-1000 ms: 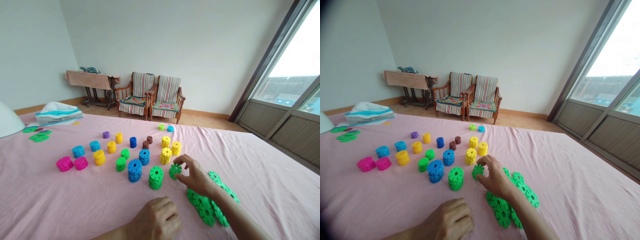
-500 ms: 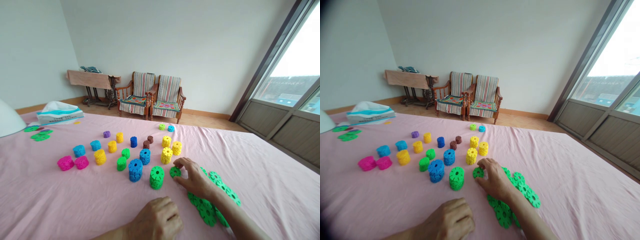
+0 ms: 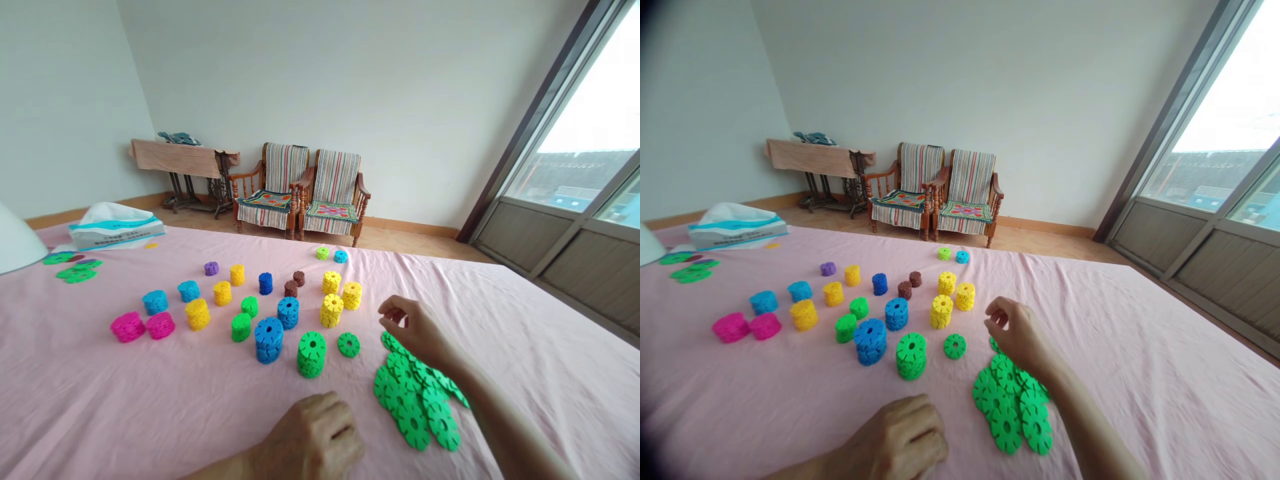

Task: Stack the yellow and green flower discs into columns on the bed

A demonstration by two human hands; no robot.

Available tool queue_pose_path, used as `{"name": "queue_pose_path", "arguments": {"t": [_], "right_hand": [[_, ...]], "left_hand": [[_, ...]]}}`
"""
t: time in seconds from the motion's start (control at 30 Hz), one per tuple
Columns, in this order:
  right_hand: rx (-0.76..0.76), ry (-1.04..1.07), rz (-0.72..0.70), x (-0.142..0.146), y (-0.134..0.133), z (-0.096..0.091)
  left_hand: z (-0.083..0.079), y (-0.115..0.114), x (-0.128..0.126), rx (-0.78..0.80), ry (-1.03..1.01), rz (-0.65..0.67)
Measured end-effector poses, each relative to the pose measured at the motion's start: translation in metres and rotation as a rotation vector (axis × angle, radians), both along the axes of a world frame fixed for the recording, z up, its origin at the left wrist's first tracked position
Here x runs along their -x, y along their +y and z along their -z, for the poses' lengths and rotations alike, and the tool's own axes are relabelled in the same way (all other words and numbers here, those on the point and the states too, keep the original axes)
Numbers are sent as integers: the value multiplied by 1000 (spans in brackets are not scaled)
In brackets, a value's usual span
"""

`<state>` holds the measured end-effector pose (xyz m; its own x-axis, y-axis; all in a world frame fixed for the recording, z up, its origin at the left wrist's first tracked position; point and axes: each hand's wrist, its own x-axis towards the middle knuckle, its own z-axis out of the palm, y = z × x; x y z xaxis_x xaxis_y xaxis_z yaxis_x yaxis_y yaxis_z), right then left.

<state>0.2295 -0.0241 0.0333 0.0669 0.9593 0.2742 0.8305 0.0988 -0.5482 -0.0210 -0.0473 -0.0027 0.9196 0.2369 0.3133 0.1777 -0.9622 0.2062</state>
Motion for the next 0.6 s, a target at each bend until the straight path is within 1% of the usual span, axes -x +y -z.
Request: {"name": "queue_pose_path", "arguments": {"t": [0.1,0.2,0.4,0.53,0.6], "right_hand": [[188,-165,12,-19,-7,-4],[286,-284,18,-27,-13,-4],[338,-368,8,-27,-15,-2],[309,-437,1,-20,-13,1],[298,-462,20,-16,-12,2]], "left_hand": [[0,0,1,19,-22,4],[0,-1,1,34,-45,0],[0,-1,1,39,-49,-7],[2,1,0,43,-59,-11],[3,1,0,44,-63,-5]]}}
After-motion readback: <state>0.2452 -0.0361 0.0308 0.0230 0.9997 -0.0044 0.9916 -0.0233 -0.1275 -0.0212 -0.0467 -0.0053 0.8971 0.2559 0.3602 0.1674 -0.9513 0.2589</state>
